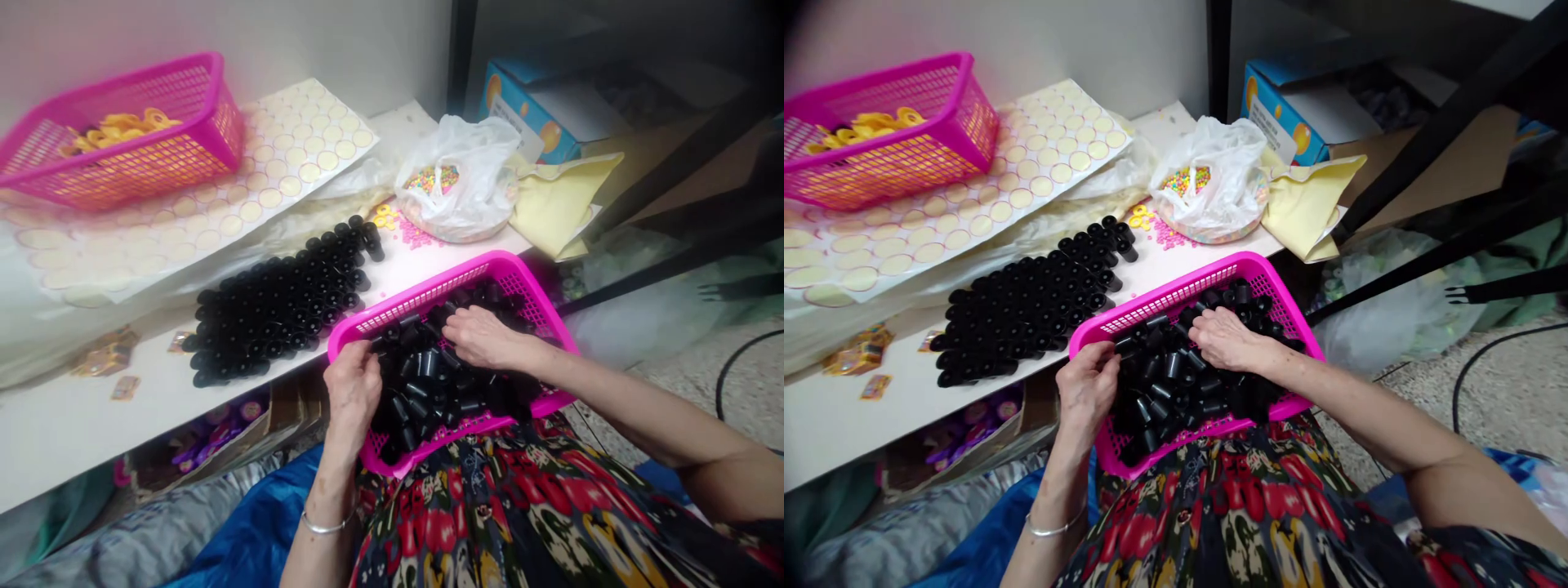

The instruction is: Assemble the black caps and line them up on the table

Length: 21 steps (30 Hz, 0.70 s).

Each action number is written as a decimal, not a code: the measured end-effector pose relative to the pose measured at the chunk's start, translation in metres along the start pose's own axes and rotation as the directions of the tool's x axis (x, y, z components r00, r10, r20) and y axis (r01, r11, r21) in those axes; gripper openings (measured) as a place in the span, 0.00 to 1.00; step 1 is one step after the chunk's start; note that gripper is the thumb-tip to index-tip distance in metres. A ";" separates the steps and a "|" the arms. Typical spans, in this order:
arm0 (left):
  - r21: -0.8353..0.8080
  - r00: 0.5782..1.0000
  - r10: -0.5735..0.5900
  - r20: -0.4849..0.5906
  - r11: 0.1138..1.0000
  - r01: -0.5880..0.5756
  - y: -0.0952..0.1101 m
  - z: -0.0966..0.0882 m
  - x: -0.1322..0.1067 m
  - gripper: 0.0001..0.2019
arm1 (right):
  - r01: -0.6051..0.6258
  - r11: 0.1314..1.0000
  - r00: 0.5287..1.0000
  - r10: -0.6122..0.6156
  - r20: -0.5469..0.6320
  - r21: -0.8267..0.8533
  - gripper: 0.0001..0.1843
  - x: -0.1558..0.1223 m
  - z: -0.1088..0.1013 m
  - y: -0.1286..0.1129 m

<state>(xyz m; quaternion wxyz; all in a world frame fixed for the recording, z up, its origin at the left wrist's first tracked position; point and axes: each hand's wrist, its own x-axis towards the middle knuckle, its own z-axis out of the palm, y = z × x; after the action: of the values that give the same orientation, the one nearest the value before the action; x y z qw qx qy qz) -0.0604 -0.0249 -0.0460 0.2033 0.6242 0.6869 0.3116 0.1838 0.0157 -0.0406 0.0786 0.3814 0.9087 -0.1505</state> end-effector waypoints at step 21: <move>-0.140 0.962 0.058 0.266 0.990 -0.021 -0.005 -0.004 -0.013 0.24 | -0.011 0.737 0.935 0.248 -0.255 0.676 0.16 -0.018 -0.006 -0.003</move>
<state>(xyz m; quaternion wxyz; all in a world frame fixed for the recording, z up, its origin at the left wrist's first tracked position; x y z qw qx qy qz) -0.0646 -0.0390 -0.0478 0.3306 0.6591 0.6175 0.2738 0.1942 0.0032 -0.0299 -0.2042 0.4668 0.7659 -0.3921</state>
